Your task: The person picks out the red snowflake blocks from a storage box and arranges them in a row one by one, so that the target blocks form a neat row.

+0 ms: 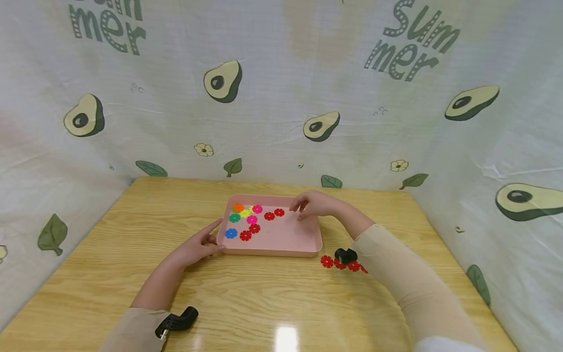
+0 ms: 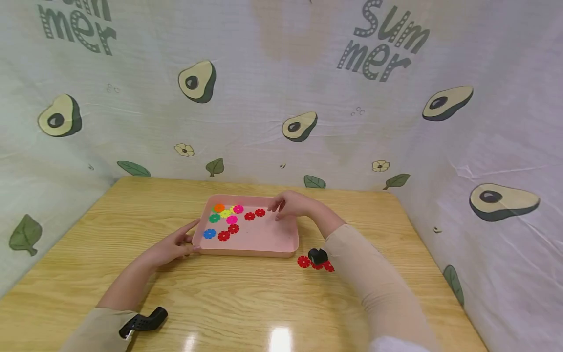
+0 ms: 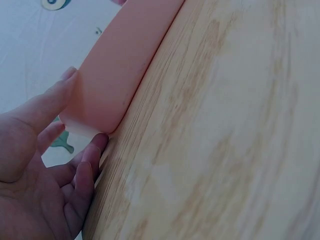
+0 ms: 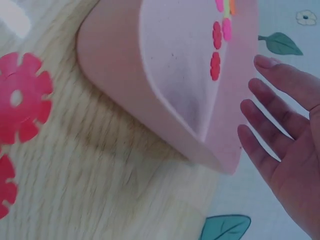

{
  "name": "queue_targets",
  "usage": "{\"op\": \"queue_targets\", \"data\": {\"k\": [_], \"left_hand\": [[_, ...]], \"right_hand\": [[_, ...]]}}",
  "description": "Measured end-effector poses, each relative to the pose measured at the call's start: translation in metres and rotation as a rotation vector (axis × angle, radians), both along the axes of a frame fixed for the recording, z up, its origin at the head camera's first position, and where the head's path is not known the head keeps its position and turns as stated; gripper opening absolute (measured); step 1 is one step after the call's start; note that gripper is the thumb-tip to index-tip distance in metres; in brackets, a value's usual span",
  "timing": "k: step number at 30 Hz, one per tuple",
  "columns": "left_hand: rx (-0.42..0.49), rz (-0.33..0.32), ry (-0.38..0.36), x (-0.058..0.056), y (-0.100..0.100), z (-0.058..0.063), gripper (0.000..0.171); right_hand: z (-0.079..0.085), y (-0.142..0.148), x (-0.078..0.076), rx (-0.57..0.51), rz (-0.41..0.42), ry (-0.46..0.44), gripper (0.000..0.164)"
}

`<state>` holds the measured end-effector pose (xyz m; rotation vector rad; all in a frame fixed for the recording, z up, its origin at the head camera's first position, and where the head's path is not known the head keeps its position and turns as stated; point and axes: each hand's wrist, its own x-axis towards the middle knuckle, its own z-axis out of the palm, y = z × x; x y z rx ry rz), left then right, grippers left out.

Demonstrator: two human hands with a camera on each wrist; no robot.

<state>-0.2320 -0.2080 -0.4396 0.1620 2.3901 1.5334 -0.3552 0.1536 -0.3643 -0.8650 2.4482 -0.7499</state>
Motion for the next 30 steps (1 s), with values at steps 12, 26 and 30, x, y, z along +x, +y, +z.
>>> {"op": "queue_targets", "data": {"k": [12, 26, 30], "left_hand": [[0.011, 0.005, -0.002, -0.001, -0.001, -0.002, 0.086], [0.015, 0.006, 0.011, 0.0, 0.0, -0.002, 0.085], [0.017, 0.006, 0.01, 0.0, -0.001, -0.001, 0.084]], "right_hand": [[-0.017, -0.038, -0.026, 0.075, 0.005, -0.02, 0.03], [-0.026, -0.056, -0.033, 0.157, 0.026, 0.017, 0.03], [-0.028, -0.059, -0.034, 0.148, 0.003, 0.012, 0.029]]}}
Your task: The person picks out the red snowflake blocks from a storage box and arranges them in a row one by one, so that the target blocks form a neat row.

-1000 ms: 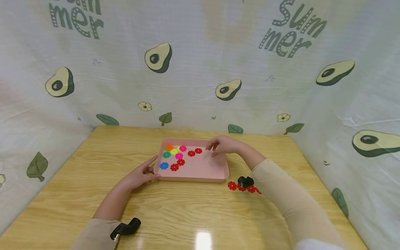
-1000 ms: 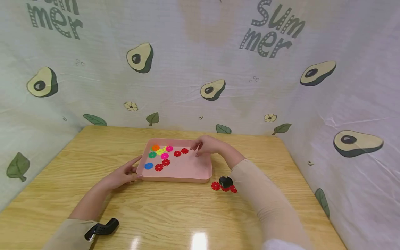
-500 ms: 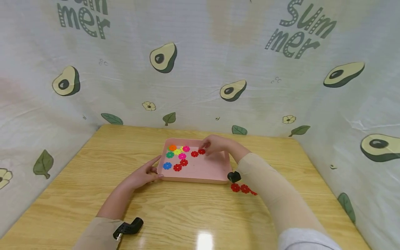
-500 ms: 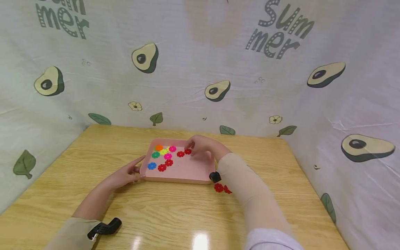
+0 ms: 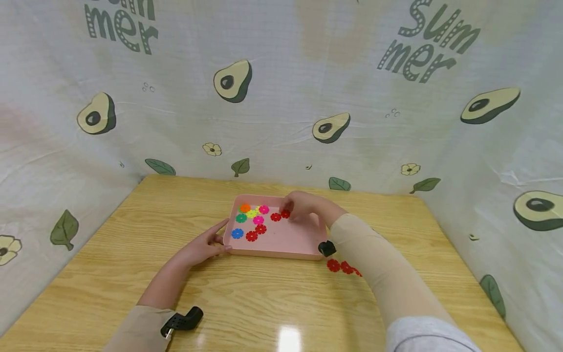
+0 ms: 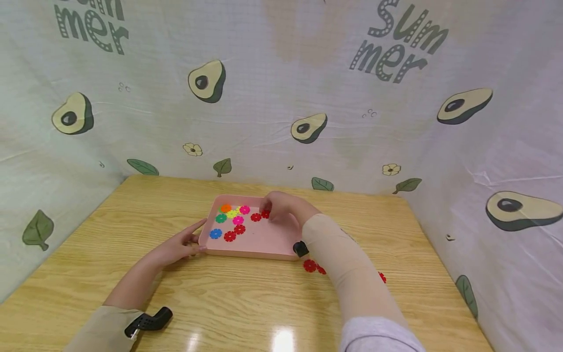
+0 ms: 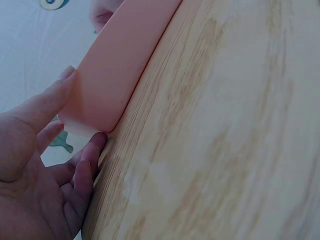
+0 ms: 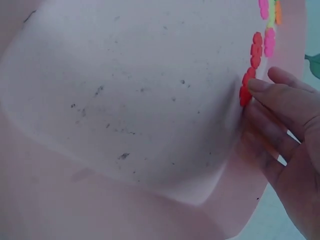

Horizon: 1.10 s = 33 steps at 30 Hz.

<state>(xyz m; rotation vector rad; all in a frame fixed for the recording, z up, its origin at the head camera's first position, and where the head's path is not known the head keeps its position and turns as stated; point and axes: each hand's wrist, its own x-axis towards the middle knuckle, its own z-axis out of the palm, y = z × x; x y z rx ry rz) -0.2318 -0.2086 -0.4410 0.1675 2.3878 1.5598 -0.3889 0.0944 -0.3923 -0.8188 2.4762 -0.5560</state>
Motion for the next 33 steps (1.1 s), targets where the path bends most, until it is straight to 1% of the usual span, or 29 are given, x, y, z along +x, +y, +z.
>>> {"op": "queue_targets", "data": {"k": [4, 12, 18, 21, 28, 33], "left_hand": [[0.004, 0.001, -0.006, 0.0, 0.0, 0.0, 0.085], [-0.005, 0.005, -0.009, 0.0, 0.0, 0.0, 0.086], [0.007, -0.002, -0.005, 0.0, -0.001, 0.0, 0.085], [0.003, -0.004, -0.004, -0.001, 0.001, 0.0, 0.086], [-0.012, 0.004, -0.008, -0.001, 0.002, 0.0, 0.086], [-0.009, 0.005, -0.007, 0.0, 0.002, 0.001, 0.086]], "right_hand": [[-0.002, -0.001, 0.001, 0.018, -0.003, 0.004, 0.027], [0.0, -0.006, 0.007, 0.052, -0.002, 0.0, 0.02], [0.001, -0.009, 0.008, 0.072, 0.019, -0.008, 0.017], [0.001, -0.006, 0.009, 0.072, 0.034, -0.012, 0.016], [0.003, 0.004, 0.009, 0.051, 0.039, -0.047, 0.014], [0.008, 0.013, 0.012, 0.03, 0.081, -0.054, 0.014]]}}
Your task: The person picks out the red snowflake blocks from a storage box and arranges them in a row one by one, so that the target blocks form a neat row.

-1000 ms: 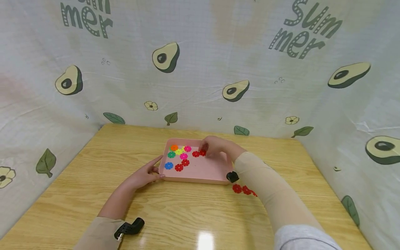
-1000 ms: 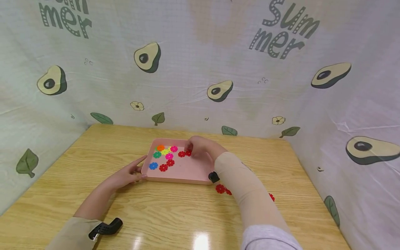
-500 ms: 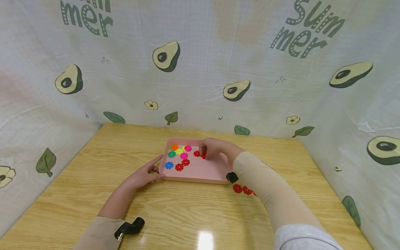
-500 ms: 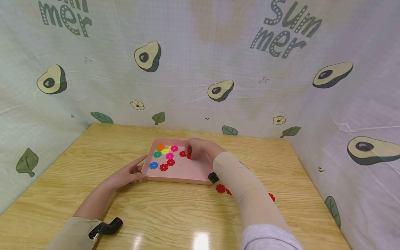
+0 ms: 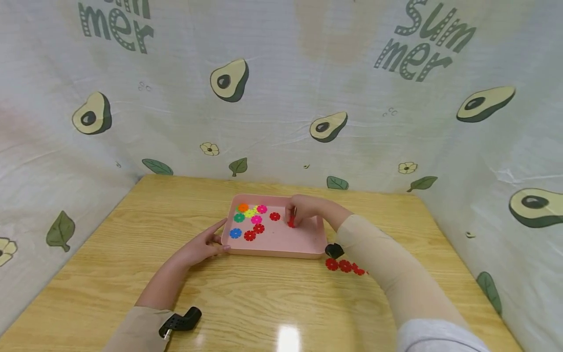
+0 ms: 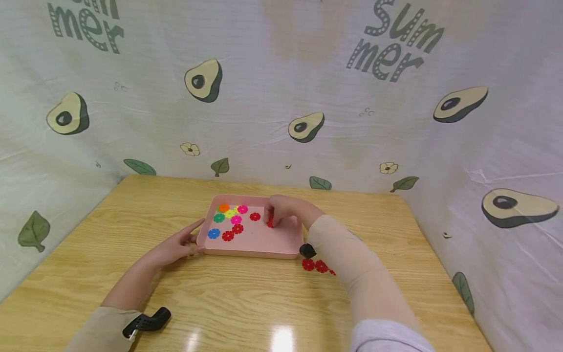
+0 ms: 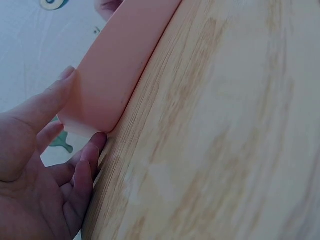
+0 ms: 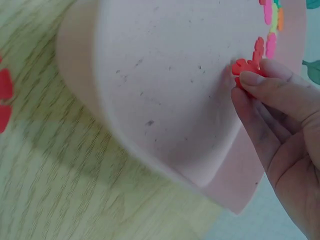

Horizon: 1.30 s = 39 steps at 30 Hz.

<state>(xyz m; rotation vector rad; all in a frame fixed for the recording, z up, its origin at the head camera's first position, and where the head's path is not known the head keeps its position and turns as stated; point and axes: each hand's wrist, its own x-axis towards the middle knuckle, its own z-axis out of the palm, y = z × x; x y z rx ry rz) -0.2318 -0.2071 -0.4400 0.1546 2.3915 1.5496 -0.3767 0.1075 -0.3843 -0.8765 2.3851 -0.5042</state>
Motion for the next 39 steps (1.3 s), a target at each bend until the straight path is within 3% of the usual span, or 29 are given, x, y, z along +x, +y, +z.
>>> {"op": "queue_targets", "data": {"k": [5, 11, 23, 39], "left_hand": [[-0.007, -0.006, 0.006, 0.001, 0.0, 0.001, 0.086], [-0.016, -0.012, 0.011, -0.001, -0.001, -0.001, 0.086], [-0.024, -0.003, -0.013, 0.001, 0.001, 0.001, 0.086], [-0.027, -0.014, 0.001, 0.001, 0.001, 0.0, 0.086]], "right_hand": [[0.004, 0.014, 0.003, -0.014, 0.023, -0.003, 0.016], [0.014, 0.039, 0.01, -0.029, -0.022, -0.032, 0.017], [0.034, 0.099, 0.034, -0.12, -0.04, -0.111, 0.019], [0.033, 0.177, 0.062, -0.14, -0.186, -0.139, 0.021]]}}
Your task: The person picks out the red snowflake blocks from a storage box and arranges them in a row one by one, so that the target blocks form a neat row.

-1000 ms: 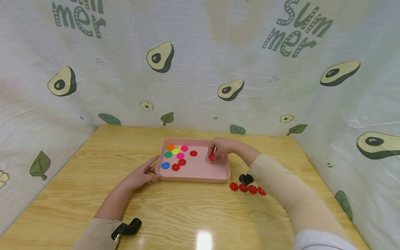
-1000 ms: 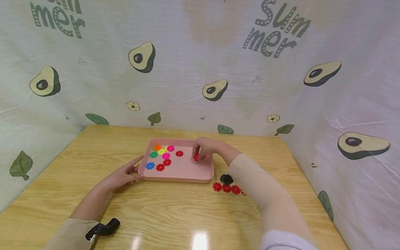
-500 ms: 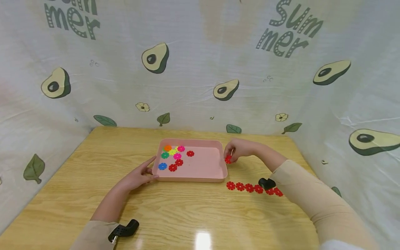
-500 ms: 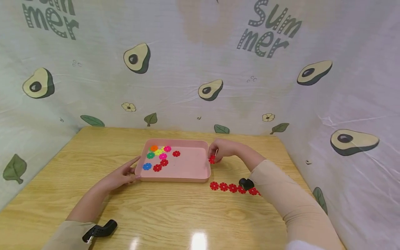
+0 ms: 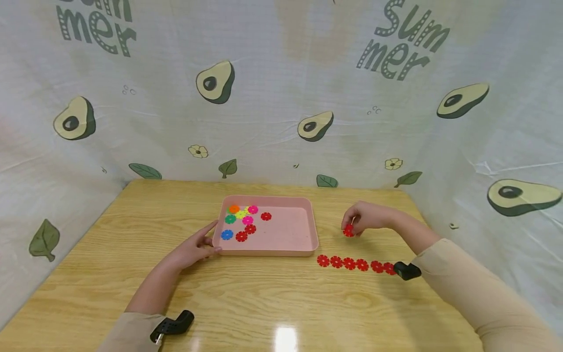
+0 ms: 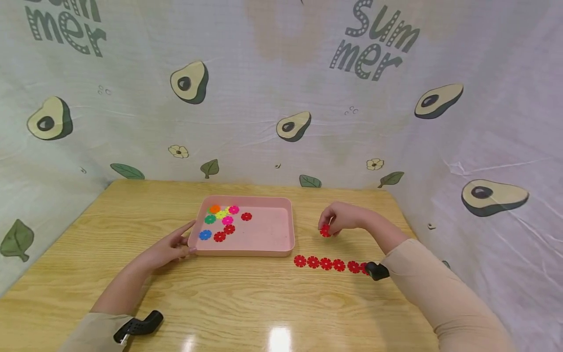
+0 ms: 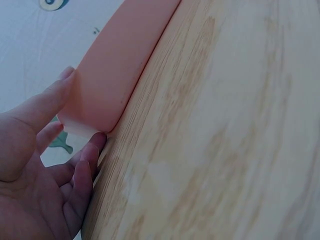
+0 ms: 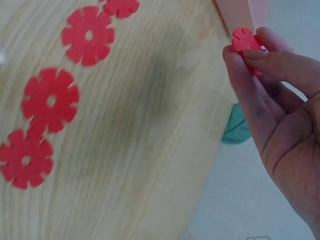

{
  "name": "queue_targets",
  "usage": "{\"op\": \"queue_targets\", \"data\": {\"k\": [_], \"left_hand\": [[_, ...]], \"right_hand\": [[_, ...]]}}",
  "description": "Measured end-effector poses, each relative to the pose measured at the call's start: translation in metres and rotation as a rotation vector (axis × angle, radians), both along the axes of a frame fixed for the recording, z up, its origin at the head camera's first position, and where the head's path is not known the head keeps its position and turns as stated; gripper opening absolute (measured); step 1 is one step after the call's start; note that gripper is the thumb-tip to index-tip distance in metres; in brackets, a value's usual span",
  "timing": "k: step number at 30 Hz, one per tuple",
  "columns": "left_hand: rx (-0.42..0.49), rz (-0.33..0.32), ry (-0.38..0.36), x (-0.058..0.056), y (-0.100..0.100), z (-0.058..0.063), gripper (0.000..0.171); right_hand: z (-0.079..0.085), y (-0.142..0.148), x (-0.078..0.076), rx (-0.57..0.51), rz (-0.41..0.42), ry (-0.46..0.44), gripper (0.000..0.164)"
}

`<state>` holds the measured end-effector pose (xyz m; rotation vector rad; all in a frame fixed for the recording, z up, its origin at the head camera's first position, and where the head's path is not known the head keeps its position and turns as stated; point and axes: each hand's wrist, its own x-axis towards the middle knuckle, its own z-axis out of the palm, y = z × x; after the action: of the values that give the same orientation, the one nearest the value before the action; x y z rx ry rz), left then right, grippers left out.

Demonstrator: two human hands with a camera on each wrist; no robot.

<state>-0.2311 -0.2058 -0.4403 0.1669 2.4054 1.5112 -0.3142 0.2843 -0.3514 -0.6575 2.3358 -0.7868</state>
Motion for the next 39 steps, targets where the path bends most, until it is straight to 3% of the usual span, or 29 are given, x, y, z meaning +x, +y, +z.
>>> {"op": "queue_targets", "data": {"k": [12, 19, 39], "left_hand": [[0.032, -0.035, 0.029, 0.0, 0.0, 0.0, 0.085], [0.029, -0.029, 0.02, 0.0, 0.0, 0.0, 0.085], [0.015, -0.038, 0.022, 0.001, 0.001, 0.002, 0.085]], "right_hand": [[-0.003, 0.041, 0.024, -0.045, -0.068, -0.063, 0.018], [-0.012, 0.065, 0.036, -0.071, -0.075, -0.053, 0.018], [-0.038, 0.117, 0.069, -0.169, -0.212, -0.109, 0.009]]}}
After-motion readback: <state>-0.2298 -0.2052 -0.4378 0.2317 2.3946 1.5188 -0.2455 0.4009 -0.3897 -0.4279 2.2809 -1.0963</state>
